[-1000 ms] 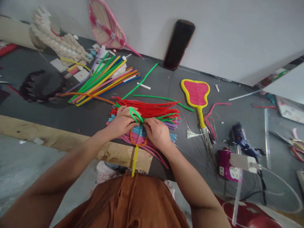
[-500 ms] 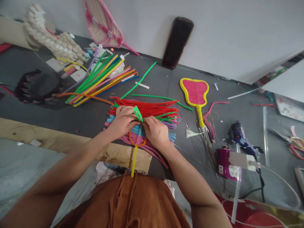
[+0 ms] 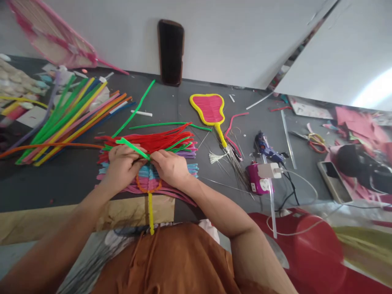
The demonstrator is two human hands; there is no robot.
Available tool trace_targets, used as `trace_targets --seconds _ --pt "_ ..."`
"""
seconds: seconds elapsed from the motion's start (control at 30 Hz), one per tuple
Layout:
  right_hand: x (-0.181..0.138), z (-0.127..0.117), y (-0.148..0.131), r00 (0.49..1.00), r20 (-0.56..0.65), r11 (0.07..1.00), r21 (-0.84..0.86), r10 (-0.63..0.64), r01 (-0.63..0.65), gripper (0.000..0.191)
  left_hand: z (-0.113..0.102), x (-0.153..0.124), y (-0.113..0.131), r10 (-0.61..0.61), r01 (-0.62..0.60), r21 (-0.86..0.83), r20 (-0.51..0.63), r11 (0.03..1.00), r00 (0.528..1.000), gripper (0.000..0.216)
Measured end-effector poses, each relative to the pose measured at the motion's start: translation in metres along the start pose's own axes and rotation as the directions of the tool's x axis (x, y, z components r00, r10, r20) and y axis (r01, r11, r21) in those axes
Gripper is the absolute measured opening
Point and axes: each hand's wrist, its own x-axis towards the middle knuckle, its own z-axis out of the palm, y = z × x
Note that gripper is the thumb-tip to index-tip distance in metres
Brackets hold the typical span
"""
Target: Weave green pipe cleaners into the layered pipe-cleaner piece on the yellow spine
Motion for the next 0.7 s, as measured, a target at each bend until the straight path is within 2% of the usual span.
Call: trace_targets --seconds 0.17,0.33,0.47,0.6,0.63,0.7 --pt "0.001 0.001 -0.001 1.0 0.007 0.999 -0.041 0.014 -0.013 0.02 -0.002 0.002 0.004 0.013 -0.012 0.06 -0.013 0.998 1.0 0.025" --pt "0.002 0.006 0.002 1.0 -0.014 1.0 -0.023 0.004 -0.004 0.015 -0.003 0.002 0.003 0.023 -0.021 0.05 -0.027 0.999 0.999 0.024" --pt "0.003 0.003 -0.002 1.0 0.008 0.999 -0.031 -0.02 0.02 0.016 -0.007 0.001 0.0 0.027 -0.028 0.044 0.017 0.999 0.999 0.027" --pt "-0.012 -0.029 0.003 0.996 -0.026 0.989 -0.124 -0.088 0.084 0.018 -0.008 0.001 -0.001 0.032 -0.034 0.05 0.049 0.998 0.998 0.03" --pt "-0.02 -0.042 0.009 0.996 -0.046 0.983 -0.171 -0.078 0.069 0.02 -0.008 0.001 -0.002 0.029 -0.032 0.055 0.047 0.998 0.998 0.03" --pt "-0.041 -0.071 0.028 0.996 -0.09 0.946 -0.322 0.01 -0.039 0.019 -0.007 0.001 -0.002 0.03 -0.032 0.063 0.034 0.998 0.999 0.031"
